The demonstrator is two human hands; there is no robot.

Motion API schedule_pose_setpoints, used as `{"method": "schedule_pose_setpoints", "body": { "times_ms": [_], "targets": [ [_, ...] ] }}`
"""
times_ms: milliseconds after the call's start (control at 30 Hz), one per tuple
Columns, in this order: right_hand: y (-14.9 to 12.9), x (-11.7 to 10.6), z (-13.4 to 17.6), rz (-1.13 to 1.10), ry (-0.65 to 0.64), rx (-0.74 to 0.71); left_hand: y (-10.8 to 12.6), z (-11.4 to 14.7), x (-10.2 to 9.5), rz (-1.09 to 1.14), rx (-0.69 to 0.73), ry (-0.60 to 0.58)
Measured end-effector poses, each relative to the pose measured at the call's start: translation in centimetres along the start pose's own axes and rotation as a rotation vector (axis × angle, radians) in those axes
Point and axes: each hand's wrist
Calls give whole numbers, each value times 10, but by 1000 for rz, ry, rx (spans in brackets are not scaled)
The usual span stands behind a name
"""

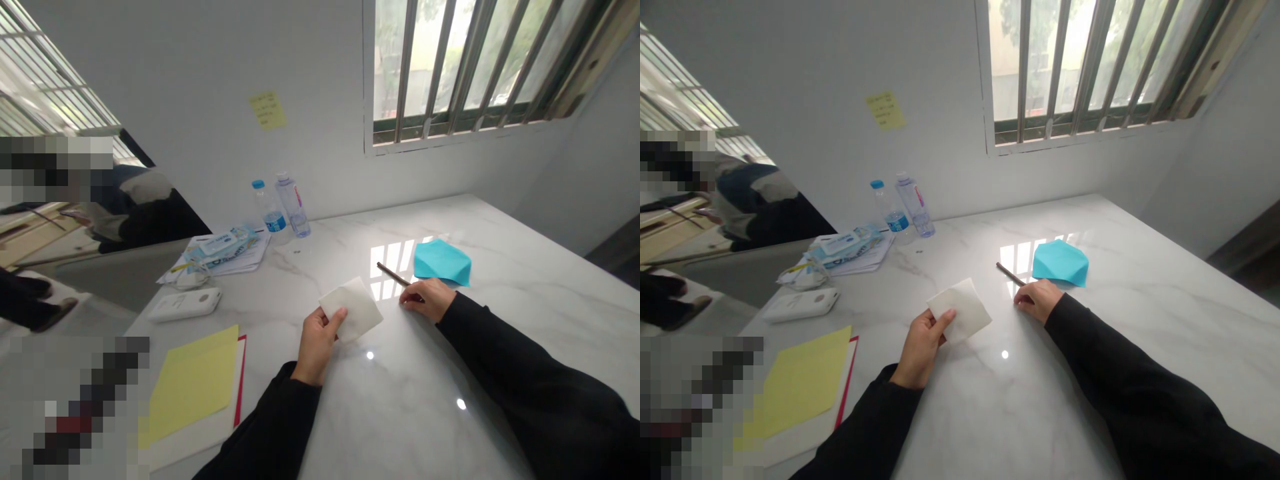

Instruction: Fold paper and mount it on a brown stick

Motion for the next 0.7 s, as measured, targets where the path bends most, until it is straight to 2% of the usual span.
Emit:
{"method": "schedule_pose_setpoints", "body": {
  "times_ms": [167, 500, 700],
  "targets": [
    [3, -6, 1, -24, -49, -12, 0, 2, 1, 15, -25, -2],
    [-3, -6, 5, -10, -10, -18, 2, 1, -1, 20, -28, 14],
    [-9, -13, 12, -187, -196, -113, 2, -2, -1, 26, -24, 22]
  ]
}}
Point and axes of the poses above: each hand's wrist, its own z-axis away from the middle knuckle, its own x-axis out of the palm, y = z × x, and after that the axes turned 6 degrees about -z, right-handed
